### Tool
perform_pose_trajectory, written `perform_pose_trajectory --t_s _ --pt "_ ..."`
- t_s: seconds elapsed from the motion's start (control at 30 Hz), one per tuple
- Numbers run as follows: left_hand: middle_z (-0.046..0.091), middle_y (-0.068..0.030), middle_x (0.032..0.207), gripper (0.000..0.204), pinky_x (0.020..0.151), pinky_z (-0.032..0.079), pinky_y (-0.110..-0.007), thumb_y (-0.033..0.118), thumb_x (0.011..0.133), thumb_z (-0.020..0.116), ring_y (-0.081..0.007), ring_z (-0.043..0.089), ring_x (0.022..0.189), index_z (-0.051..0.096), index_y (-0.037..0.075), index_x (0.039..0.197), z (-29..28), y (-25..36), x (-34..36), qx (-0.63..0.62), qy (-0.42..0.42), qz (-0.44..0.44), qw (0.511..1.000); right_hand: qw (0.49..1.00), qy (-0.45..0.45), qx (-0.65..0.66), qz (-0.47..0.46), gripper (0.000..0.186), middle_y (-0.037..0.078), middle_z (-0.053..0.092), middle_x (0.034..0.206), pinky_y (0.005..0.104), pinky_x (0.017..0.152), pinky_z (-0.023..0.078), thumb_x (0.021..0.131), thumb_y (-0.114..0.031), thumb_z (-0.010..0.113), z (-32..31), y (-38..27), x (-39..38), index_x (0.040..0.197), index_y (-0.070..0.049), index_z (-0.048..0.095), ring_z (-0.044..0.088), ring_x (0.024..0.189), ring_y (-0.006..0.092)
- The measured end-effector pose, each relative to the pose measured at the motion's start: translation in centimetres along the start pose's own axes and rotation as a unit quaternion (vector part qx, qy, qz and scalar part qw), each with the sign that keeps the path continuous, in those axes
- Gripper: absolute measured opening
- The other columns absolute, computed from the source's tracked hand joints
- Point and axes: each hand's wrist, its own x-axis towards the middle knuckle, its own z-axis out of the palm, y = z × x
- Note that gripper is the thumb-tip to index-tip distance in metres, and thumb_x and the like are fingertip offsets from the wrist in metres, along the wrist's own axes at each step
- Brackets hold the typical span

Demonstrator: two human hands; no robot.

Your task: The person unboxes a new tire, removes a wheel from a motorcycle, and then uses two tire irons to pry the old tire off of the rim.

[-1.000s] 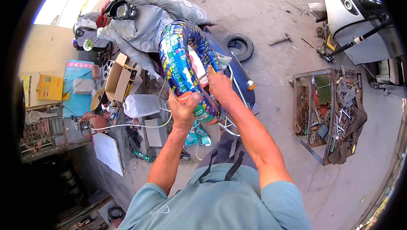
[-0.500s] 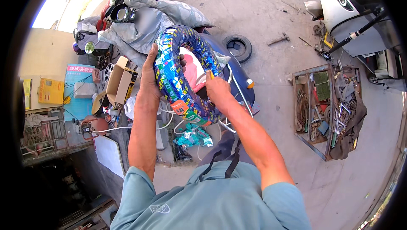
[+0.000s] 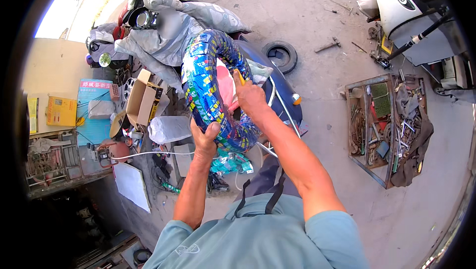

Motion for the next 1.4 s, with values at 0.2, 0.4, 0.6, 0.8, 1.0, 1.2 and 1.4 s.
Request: perform_pose_trajectory --t_s 0.2,0.4,0.6,0.8,1.0,1.2,1.4 --pt "0.066 -0.0094 0.116 0.071 0.092 0.053 -0.035 0.031 0.078 0.083 -0.018 0.066 0.101 0.051 -0.003 0.133 0.7 -1.2 -0.5 -0.025 0.009 0.036 0.999 0.997 -0.069 0.036 -0.005 0.067 0.028 0.07 0.084 0.0572 0.071 0.056 0.09 -0.013 0.054 0.4 2.8 -3.7 0.156 -0.007 0.039 0.071 0.078 0.0467" --pt "0.068 -0.0128 0.114 0.075 0.093 0.054 -0.038 0.035 0.076 0.082 -0.0231 0.069 0.105 0.052 -0.004 0.133 0.0 -1.0 -1.3 -0.024 0.005 0.031 0.999 0.999 0.019 0.034 -0.024 0.07 0.027 0.068 0.094 0.0541 0.066 0.057 0.092 -0.012 0.054 -2.7 -1.3 -2.1 0.159 -0.01 0.033 0.071 0.077 0.0439" --pt "0.068 -0.0133 0.115 0.076 0.091 0.055 -0.038 0.039 0.076 0.082 -0.0232 0.069 0.103 0.053 -0.004 0.131 -1.1 -1.0 -1.2 -0.008 -0.001 0.006 1.0 0.998 -0.05 0.031 -0.005 0.069 0.027 0.069 0.095 0.0538 0.068 0.057 0.092 -0.015 0.056 1.8 0.8 -4.0 0.158 -0.012 0.036 0.072 0.081 0.044" --pt "0.068 -0.0141 0.12 0.078 0.095 0.055 -0.038 0.037 0.077 0.083 -0.0237 0.069 0.107 0.052 -0.005 0.135 -1.5 -1.6 -1.8 -0.044 -0.006 0.023 0.999 1.0 -0.007 0.003 -0.006 0.07 0.028 0.068 0.095 0.0536 0.067 0.058 0.091 -0.012 0.056 -0.3 -1.2 -3.3 0.158 -0.01 0.035 0.071 0.078 0.0459" --pt "0.07 -0.011 0.109 0.067 0.089 0.055 -0.036 0.035 0.078 0.082 -0.021 0.07 0.098 0.059 -0.005 0.127 -1.2 -1.3 -1.8 -0.049 -0.013 0.022 0.998 0.995 -0.089 -0.01 0.033 0.068 0.026 0.072 0.088 0.0541 0.068 0.058 0.089 -0.008 0.056 0.8 -0.1 -3.8 0.155 -0.009 0.04 0.073 0.08 0.0446" --pt "0.066 -0.0131 0.123 0.083 0.1 0.051 -0.039 0.039 0.075 0.084 -0.0235 0.065 0.113 0.051 -0.004 0.139 -2.2 0.1 -2.8 -0.056 -0.048 -0.037 0.997 0.991 -0.125 -0.021 0.041 0.066 0.025 0.073 0.087 0.056 0.071 0.058 0.089 -0.012 0.058 -0.1 -0.9 -5.6 0.153 -0.006 0.043 0.073 0.081 0.0442" --pt "0.072 -0.0173 0.11 0.07 0.084 0.062 -0.039 0.054 0.092 0.07 -0.0256 0.074 0.092 0.058 -0.004 0.13 -4.2 7.0 6.5 -0.15 0.011 -0.193 0.97 0.994 -0.093 -0.039 0.03 0.067 0.027 0.069 0.096 0.0548 0.07 0.058 0.091 -0.01 0.055 1.1 -1.3 -6.6 0.157 -0.008 0.038 0.072 0.08 0.0444"
